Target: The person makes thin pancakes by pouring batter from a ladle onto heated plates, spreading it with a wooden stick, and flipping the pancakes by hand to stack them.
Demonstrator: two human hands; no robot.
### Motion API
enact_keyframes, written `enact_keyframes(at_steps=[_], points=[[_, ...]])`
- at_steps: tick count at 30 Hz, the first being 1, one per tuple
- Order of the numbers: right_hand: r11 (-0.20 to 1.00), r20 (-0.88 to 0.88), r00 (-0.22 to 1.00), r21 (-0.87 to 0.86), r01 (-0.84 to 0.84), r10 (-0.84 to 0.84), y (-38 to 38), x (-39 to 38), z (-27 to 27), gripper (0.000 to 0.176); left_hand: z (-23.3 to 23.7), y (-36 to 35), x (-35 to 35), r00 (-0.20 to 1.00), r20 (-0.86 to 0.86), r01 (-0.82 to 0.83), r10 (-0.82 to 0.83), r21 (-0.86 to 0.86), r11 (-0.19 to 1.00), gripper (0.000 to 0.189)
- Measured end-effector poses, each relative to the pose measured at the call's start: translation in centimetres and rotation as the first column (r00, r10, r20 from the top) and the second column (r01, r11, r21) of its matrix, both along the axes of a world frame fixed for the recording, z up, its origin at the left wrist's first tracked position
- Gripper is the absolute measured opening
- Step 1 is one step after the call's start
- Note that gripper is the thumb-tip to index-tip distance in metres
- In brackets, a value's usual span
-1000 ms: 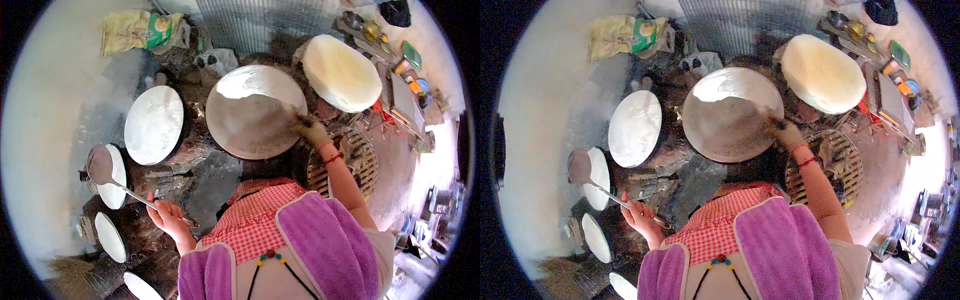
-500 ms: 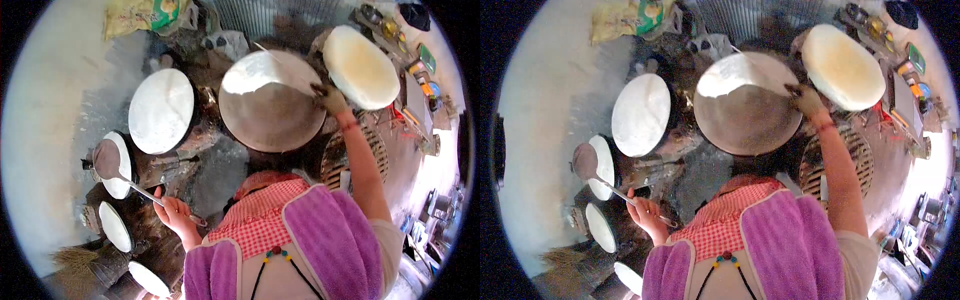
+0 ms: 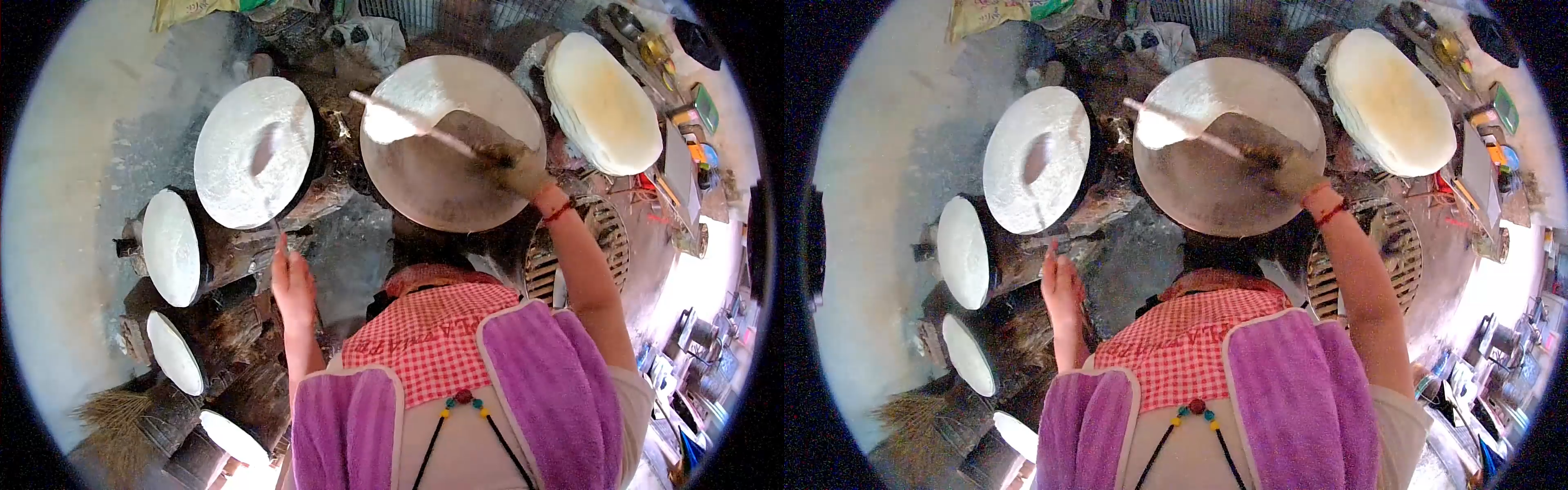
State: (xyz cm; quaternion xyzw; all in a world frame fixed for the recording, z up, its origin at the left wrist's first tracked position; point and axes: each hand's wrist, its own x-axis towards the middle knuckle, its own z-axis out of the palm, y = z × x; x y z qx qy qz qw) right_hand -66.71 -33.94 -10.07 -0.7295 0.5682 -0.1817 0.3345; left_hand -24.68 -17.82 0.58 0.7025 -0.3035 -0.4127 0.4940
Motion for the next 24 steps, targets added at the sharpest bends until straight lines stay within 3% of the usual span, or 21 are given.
enact_keyframes(at_steps=[1,2,3,4,5,6,7,8,9,10,11,12,13,15,16,18,20,21,23,24], points=[[0.990,-0.221,0.968,-0.038,-0.134,0.122,1.1,0.9,0.6,0.040,-1.1,-0.3,0.4,0.982,0.144,0.120,-0.124,0.032,0.992,0.041],[0.991,-0.227,0.967,-0.043,-0.131,0.118,2.7,0.7,2.4,0.040,-1.5,-0.5,0.6,0.982,0.140,0.124,-0.126,0.026,0.992,0.041],[0.996,-0.133,0.989,0.078,-0.052,0.062,4.9,0.3,5.9,0.040,-1.9,-0.8,0.5,0.819,0.531,0.288,-0.218,-0.051,0.956,0.043],[0.978,-0.045,0.999,0.210,0.015,-0.005,6.5,0.0,7.8,0.039,-2.2,-0.6,0.2,0.510,0.833,0.454,-0.215,-0.048,0.889,0.046],[0.994,-0.048,0.996,-0.067,-0.084,0.081,7.4,-2.7,5.3,0.037,-0.3,-0.4,-1.2,0.624,0.723,0.430,-0.296,-0.001,0.903,0.046],[0.993,-0.051,0.995,-0.069,-0.091,0.087,6.9,-3.1,5.3,0.037,0.3,-0.4,-2.1,0.628,0.722,0.424,-0.291,-0.005,0.905,0.046],[0.981,0.019,0.984,0.077,0.176,-0.178,6.7,-3.2,5.0,0.039,0.7,-0.4,-2.8,0.650,0.678,0.418,-0.342,0.057,0.907,0.046],[0.879,0.048,0.898,0.234,0.416,-0.437,6.3,-3.1,4.7,0.041,1.1,-0.6,-3.4,0.670,0.633,0.411,-0.387,0.118,0.904,0.046],[0.899,0.221,0.891,0.289,0.329,-0.398,5.5,-1.9,4.9,0.038,1.4,-1.3,-4.3,0.648,0.651,0.419,-0.396,0.130,0.898,0.046],[0.901,0.227,0.892,0.294,0.320,-0.391,4.9,-1.0,3.6,0.038,1.1,-1.5,-4.9,0.646,0.655,0.411,-0.393,0.135,0.901,0.046],[0.974,0.055,0.980,0.134,0.181,-0.189,4.6,0.0,1.4,0.040,0.6,-1.5,-5.4,0.617,0.666,0.387,-0.419,0.206,0.899,0.047],[1.000,-0.148,0.989,-0.010,0.002,-0.004,4.2,0.9,0.2,0.043,0.0,-1.5,-5.7,0.586,0.679,0.361,-0.441,0.268,0.893,0.048],[1.000,-0.138,0.990,-0.004,0.001,-0.001,4.9,2.0,1.9,0.043,-0.9,-0.9,-5.8,0.580,0.692,0.370,-0.430,0.246,0.896,0.049],[0.901,0.196,0.965,0.427,0.076,-0.174,7.7,2.9,5.7,0.045,-1.2,1.5,-6.1,0.604,0.656,0.370,-0.453,0.273,0.888,0.049],[0.901,0.194,0.965,0.428,0.078,-0.176,9.5,2.3,5.2,0.045,-1.1,2.4,-6.4,0.636,0.621,0.373,-0.459,0.273,0.887,0.049],[0.984,0.120,0.989,0.166,0.064,-0.084,13.8,-0.1,4.0,0.045,-0.4,5.2,-6.3,0.643,0.587,0.416,-0.492,0.272,0.868,0.050],[0.811,0.206,0.904,0.545,0.212,-0.375,19.0,-0.2,5.3,0.049,0.1,7.7,-5.6,0.638,0.520,0.502,-0.567,0.277,0.819,0.052],[0.808,0.206,0.896,0.543,0.229,-0.393,21.5,0.2,5.1,0.049,0.3,8.0,-5.5,0.627,0.521,0.519,-0.579,0.275,0.809,0.052],[0.826,0.001,0.921,0.444,0.348,-0.389,26.4,1.1,2.6,0.060,0.0,8.7,-5.6,0.552,0.468,0.670,-0.691,0.244,0.701,0.053],[0.883,-0.130,0.939,0.321,0.343,-0.318,29.3,0.5,-2.8,0.070,-0.9,8.2,-5.8,0.543,0.462,0.685,-0.701,0.239,0.689,0.053]])
